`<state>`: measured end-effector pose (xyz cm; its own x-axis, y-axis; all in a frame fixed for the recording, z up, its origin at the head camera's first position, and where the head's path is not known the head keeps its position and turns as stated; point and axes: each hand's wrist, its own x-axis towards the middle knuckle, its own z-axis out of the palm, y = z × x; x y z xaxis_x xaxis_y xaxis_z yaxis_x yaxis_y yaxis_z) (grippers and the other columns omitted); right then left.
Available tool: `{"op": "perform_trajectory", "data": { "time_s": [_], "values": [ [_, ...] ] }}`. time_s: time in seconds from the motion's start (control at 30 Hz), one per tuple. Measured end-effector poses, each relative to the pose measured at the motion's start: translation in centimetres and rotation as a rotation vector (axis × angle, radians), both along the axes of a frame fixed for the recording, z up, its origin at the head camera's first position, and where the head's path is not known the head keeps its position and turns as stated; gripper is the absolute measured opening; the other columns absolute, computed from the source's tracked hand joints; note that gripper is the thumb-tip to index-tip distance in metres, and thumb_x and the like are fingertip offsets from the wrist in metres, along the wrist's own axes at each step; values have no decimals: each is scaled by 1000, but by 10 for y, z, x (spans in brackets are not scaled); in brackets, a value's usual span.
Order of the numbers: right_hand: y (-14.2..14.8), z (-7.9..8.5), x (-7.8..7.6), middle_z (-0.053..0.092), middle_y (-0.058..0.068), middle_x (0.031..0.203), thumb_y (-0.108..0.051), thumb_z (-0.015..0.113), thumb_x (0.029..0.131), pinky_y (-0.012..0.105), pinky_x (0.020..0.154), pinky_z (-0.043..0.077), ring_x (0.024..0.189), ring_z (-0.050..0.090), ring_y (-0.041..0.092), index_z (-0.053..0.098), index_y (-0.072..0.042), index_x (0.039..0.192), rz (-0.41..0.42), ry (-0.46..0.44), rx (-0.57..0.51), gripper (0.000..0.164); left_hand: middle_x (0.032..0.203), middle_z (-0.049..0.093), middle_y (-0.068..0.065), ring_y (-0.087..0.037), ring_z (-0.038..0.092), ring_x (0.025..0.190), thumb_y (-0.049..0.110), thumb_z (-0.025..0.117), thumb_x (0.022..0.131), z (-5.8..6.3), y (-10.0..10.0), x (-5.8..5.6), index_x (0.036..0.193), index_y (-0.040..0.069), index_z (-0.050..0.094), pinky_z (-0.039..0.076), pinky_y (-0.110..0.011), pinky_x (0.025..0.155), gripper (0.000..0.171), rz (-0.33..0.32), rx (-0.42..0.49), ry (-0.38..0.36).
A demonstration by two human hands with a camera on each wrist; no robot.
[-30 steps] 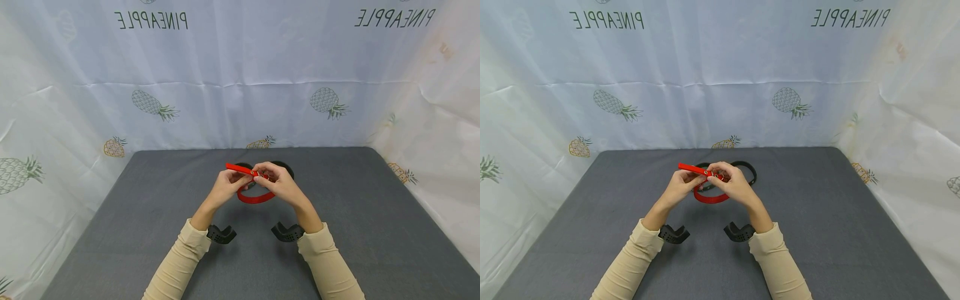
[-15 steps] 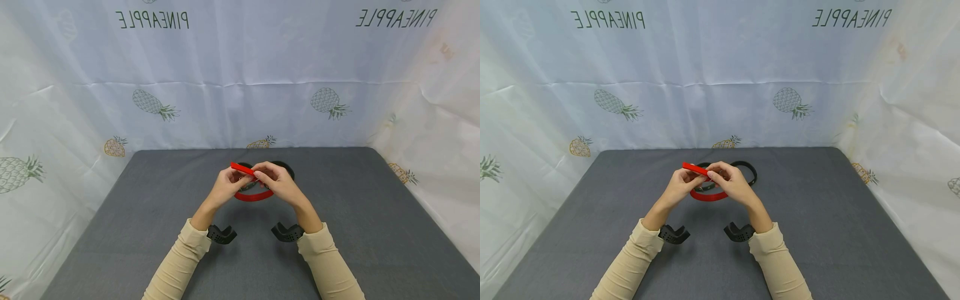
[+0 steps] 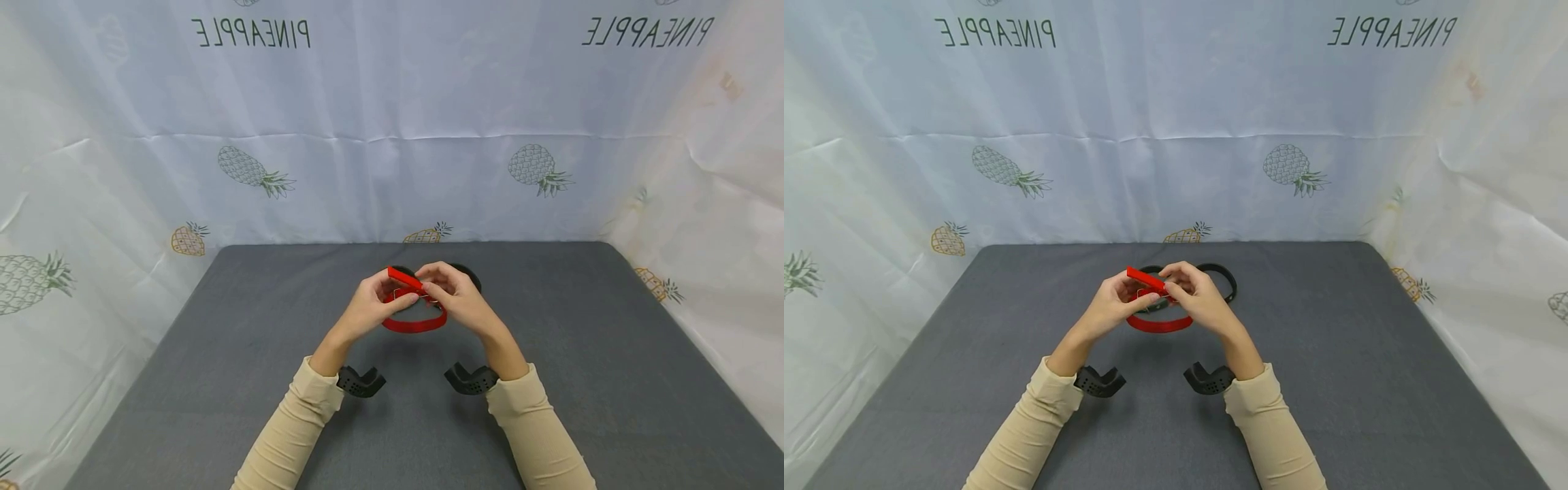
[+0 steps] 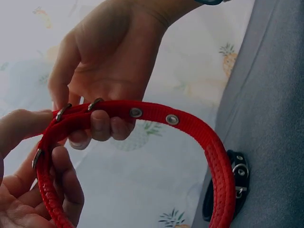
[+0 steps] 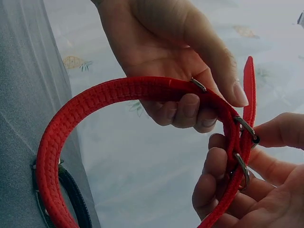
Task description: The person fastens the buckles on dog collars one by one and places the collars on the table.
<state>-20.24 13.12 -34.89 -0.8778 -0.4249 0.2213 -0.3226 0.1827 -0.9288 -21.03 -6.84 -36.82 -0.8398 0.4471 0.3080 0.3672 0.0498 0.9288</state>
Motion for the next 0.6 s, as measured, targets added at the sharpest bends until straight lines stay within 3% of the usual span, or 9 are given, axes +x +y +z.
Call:
{"op": "perform_trajectory", "data": {
  "time_s": [0.13,0.4,0.6],
  "values": [
    [2,-1,0,58,28,111,-10,49,100,21,72,54,77,62,2,50,6,123,1,1,-33,28,113,66,-20,-11,65,93,8,68,89,1,-2,0,116,4,62,55,-29,87,28,2,-24,20],
    [4,-1,-2,59,-2,100,-5,47,100,24,74,55,75,61,5,50,10,119,-22,14,-102,25,118,66,-18,-25,66,103,8,70,87,0,-5,-2,118,2,61,54,-36,95,33,61,-70,38],
    [5,-2,-4,59,-8,97,-4,46,100,20,75,53,78,61,7,49,11,118,-43,15,-123,24,116,66,-21,-27,67,100,6,70,87,0,-7,-4,119,0,62,55,-36,94,33,60,-71,40]
  ]
}}
